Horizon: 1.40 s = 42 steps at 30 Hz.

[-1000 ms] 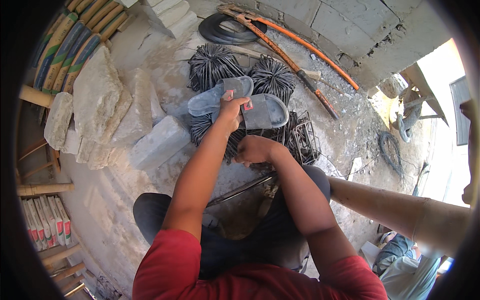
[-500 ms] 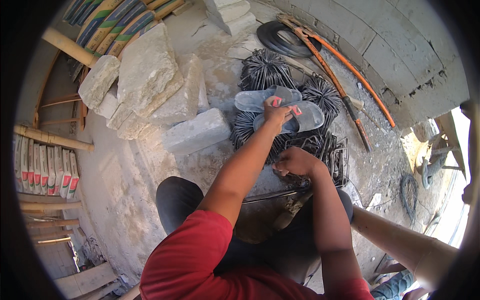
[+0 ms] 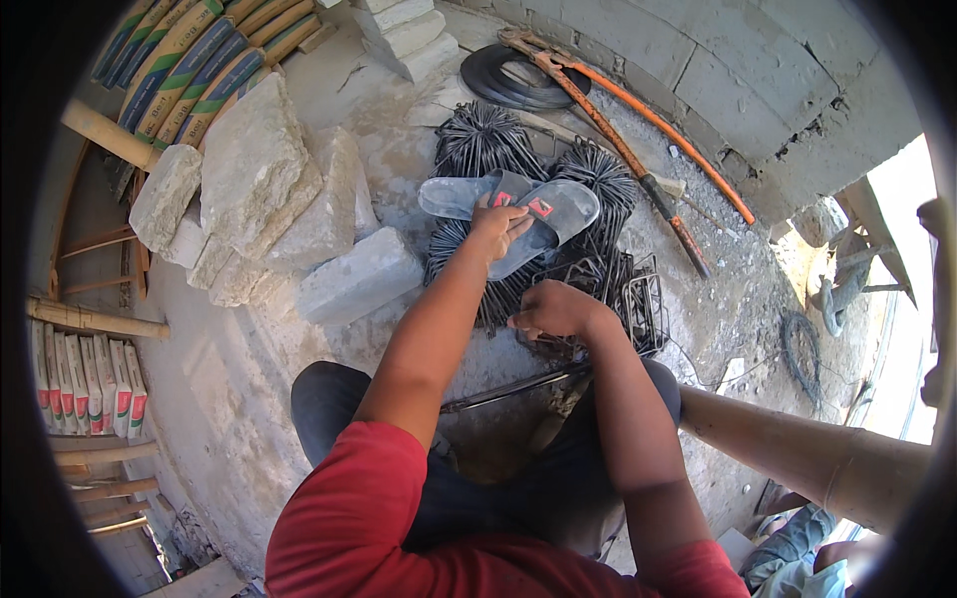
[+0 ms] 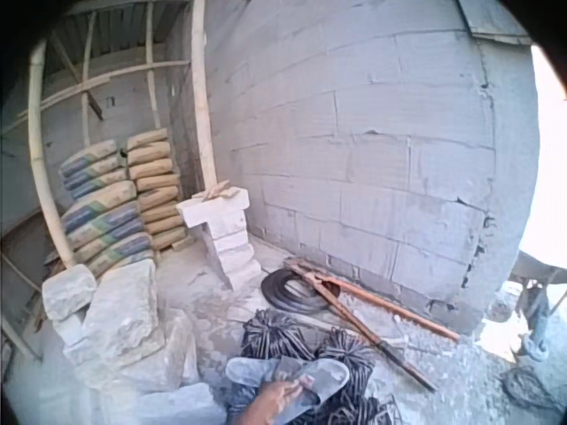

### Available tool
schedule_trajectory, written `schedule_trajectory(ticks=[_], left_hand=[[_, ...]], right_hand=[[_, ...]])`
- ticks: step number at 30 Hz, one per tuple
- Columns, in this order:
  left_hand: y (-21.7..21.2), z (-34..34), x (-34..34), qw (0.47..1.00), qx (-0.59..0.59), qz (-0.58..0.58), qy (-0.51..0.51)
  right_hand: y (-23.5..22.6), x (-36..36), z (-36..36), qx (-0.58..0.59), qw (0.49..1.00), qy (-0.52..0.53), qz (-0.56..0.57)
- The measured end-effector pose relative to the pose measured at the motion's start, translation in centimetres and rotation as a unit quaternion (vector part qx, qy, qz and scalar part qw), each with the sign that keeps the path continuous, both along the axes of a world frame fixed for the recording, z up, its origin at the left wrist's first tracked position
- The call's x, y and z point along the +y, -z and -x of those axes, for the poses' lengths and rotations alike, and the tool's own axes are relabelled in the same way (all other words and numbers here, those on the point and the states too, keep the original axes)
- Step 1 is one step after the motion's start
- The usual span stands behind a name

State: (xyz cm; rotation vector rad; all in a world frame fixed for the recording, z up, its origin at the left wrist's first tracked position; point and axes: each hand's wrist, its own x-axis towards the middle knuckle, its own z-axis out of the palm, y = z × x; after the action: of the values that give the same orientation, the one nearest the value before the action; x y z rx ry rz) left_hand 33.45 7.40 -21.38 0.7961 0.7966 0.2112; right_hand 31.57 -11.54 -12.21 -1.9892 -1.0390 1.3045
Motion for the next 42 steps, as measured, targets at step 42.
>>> schedule_trajectory(ticks=[42], left_hand=[[-11.1, 18.3, 4.5, 0.919, 0.023, -0.373, 0.126]], right_hand=[[4.8, -8.6, -6.6, -0.117, 0.885, 0.380, 0.241]])
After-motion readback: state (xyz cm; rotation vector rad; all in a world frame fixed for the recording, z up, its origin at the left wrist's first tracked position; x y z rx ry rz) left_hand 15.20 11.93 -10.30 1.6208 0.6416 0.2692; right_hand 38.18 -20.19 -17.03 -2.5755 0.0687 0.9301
